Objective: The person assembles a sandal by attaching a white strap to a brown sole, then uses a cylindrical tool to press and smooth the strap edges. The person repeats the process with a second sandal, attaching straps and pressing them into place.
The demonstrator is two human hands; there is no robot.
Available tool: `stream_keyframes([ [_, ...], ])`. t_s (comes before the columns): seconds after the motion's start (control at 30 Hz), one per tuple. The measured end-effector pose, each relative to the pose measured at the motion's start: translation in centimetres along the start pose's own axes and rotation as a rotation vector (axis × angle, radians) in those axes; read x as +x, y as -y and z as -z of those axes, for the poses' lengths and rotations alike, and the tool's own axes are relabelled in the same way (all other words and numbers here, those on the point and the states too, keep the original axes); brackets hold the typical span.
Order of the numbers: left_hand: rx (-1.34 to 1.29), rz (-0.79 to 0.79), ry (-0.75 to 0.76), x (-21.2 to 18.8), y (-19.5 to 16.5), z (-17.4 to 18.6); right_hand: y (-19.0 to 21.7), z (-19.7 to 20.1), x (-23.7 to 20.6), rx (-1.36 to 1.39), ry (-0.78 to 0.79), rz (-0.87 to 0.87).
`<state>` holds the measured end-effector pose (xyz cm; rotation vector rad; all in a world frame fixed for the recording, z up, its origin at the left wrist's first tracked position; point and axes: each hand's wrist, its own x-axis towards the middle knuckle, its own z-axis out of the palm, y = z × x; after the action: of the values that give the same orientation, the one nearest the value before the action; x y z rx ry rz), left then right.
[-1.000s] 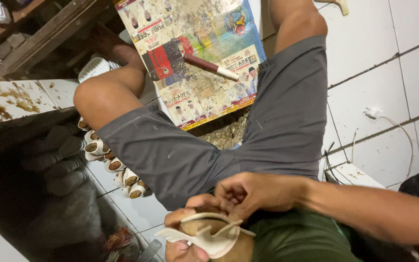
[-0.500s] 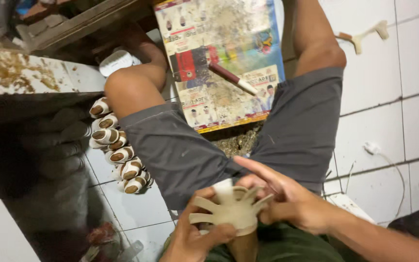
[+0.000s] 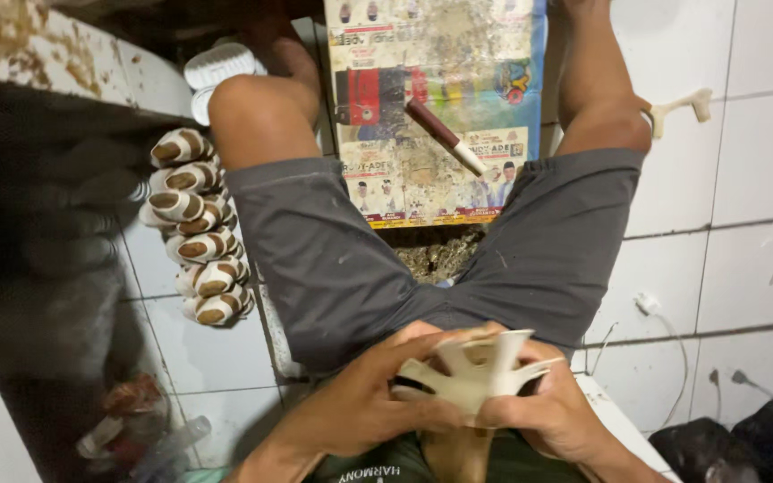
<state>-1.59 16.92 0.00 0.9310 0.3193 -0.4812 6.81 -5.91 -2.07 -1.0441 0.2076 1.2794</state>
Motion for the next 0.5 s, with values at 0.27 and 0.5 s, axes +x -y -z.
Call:
stream_keyframes([
  [0.27,-0.154,0.107,-0.252,-0.7,3.2,-1.5,-1.7,1.6,-1.6,0.017,-0.146,0.119],
  [0.5,-0.118,0.050,-0.255,-1.5,4.3,-0.3,-2.7,2.0,-1.8,0.099,-0.158,0.165],
])
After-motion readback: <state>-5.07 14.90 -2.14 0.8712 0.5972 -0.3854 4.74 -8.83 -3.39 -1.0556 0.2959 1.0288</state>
